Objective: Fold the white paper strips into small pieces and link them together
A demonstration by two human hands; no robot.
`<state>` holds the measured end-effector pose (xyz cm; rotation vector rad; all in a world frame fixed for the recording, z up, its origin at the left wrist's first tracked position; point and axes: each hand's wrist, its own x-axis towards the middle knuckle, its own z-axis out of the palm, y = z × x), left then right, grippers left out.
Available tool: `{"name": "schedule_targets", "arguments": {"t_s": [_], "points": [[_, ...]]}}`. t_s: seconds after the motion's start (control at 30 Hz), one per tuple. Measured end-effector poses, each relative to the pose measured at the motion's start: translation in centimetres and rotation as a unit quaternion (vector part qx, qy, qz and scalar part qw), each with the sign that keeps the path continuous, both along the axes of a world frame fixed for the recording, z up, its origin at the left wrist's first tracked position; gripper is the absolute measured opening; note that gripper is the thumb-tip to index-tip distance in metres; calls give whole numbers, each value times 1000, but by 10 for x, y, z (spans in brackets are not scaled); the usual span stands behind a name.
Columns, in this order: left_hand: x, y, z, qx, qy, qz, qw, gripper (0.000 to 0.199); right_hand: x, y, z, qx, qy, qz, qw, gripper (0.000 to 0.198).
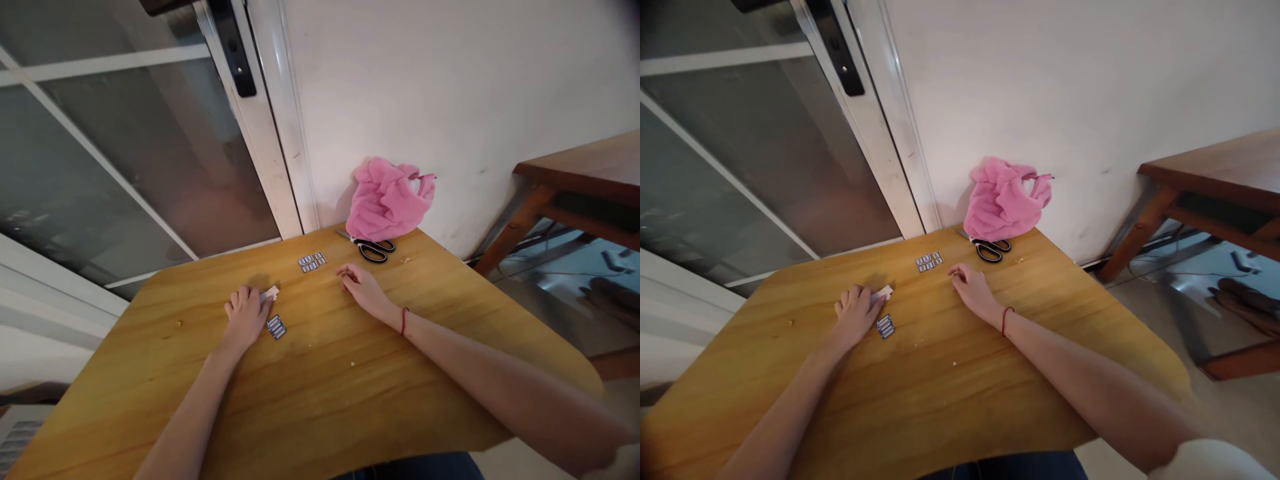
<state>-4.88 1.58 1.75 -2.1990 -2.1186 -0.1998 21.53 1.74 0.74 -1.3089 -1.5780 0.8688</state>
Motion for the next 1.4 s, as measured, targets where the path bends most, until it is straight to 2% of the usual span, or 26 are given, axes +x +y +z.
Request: {"name": "schedule_targets", "arguments": {"t_s": [0.13,0.23,0.53,0.8,1.03,1.2,1.3,1.4], "points": [[-4,0,1,30,-41,33,998,40,0,0,0,-1,0,2,1000,18],[-7,2,2,6,-58,43,997,41,0,1,0,-2,-1,4,1000,18],[-3,4,7,-34,-132,44,990,24,0,0,2,-1,-11,-2,1000,18],[-3,5,6,-42,-158,45,985,24,-1,1,1,1,-10,-6,1000,19],[-2,7,13,-85,-151,57,983,27,0,0,2,-4,-4,2,1000,20],[1,5,13,-58,-134,56,988,28,0,1,1,3,-13,-5,1000,19],[-3,6,12,-52,-191,38,979,21,0,1,1,4,-17,-5,1000,19],[-7,4,19,-37,-335,-1,941,25,0,-2,4,22,-30,-11,999,19]]}}
